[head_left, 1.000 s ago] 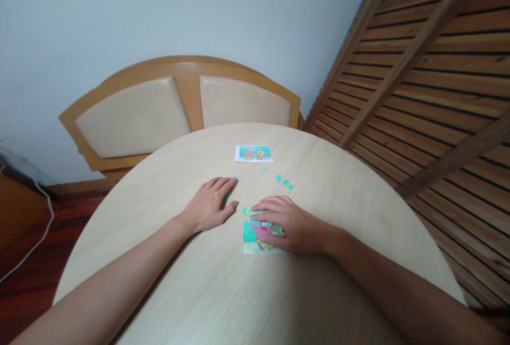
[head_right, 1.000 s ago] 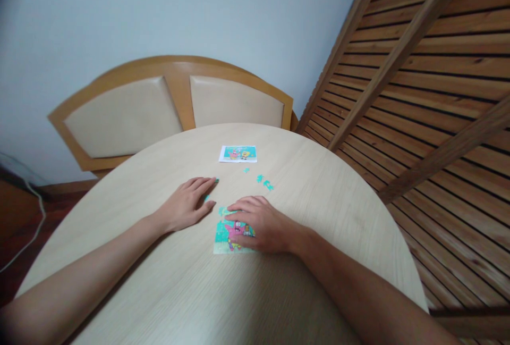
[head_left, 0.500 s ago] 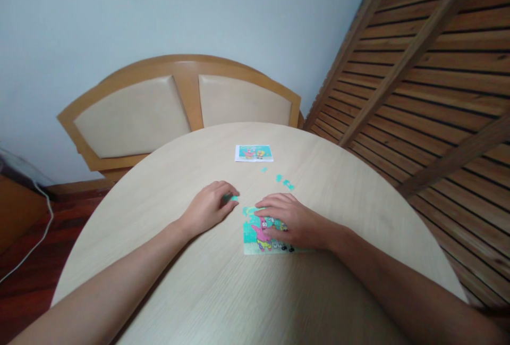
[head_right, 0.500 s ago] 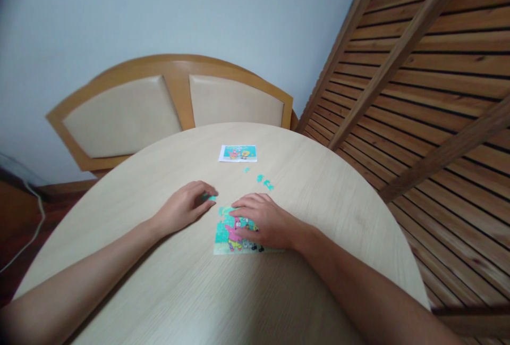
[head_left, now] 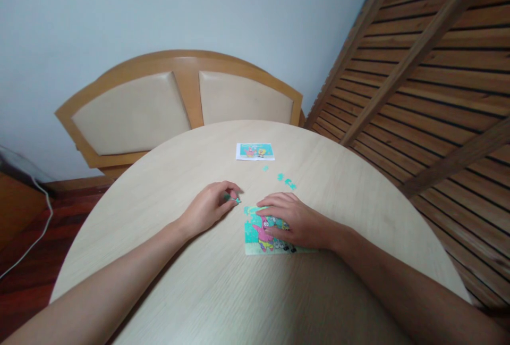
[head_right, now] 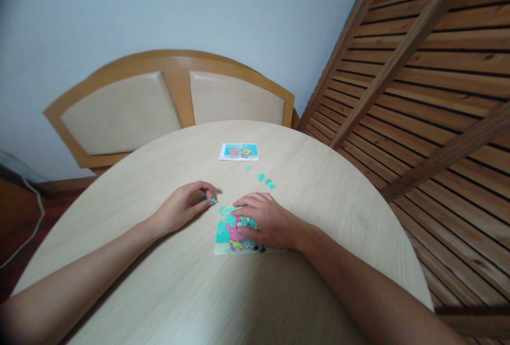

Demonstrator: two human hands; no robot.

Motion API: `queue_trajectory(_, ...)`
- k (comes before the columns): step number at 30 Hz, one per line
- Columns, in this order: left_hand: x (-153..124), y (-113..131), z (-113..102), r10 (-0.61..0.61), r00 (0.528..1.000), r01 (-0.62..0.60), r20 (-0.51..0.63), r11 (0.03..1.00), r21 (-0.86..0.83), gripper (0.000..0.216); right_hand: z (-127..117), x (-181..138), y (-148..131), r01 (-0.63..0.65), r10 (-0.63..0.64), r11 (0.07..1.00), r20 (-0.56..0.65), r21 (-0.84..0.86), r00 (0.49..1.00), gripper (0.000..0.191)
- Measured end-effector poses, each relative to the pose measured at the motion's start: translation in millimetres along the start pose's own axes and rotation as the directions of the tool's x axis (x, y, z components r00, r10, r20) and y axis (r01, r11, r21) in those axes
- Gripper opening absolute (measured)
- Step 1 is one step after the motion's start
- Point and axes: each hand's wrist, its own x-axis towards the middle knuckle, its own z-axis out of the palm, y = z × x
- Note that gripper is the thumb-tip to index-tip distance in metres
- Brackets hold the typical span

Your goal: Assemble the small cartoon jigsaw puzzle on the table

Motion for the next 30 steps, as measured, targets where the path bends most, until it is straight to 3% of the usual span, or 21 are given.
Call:
queue_trajectory(6, -9, 9, 12, -0.051, 0.998, 0.063, 0.047, 0.948, -0.312, 0.025, 2, 0, 1, -0.004, 0.004, 1.0, 0.0, 0.001, 1.0, 0.037)
queue_trajectory(11, -15, 22, 20, -0.065, 0.993, 0.1, 0.099, 0.906, -0.41, 0.025, 3, 0, 1, 0.006, -0.006, 1.0, -0.003, -0.001, 1.0, 0.037)
queue_trajectory(25, -14, 20, 26, -0.07, 0.994, 0.09, 0.081, 0.957, -0.275, 0.021, 3, 0, 1, 0.007, -0.007, 1.0, -0.015, 0.007, 1.0, 0.038)
queue_trajectory(30, -14, 20, 25, -0.041, 0.998, 0.046, 0.044, 0.991, -0.124, 0.021, 3, 1, -1, -0.003, 0.003, 1.0, -0.011, 0.004, 1.0, 0.037)
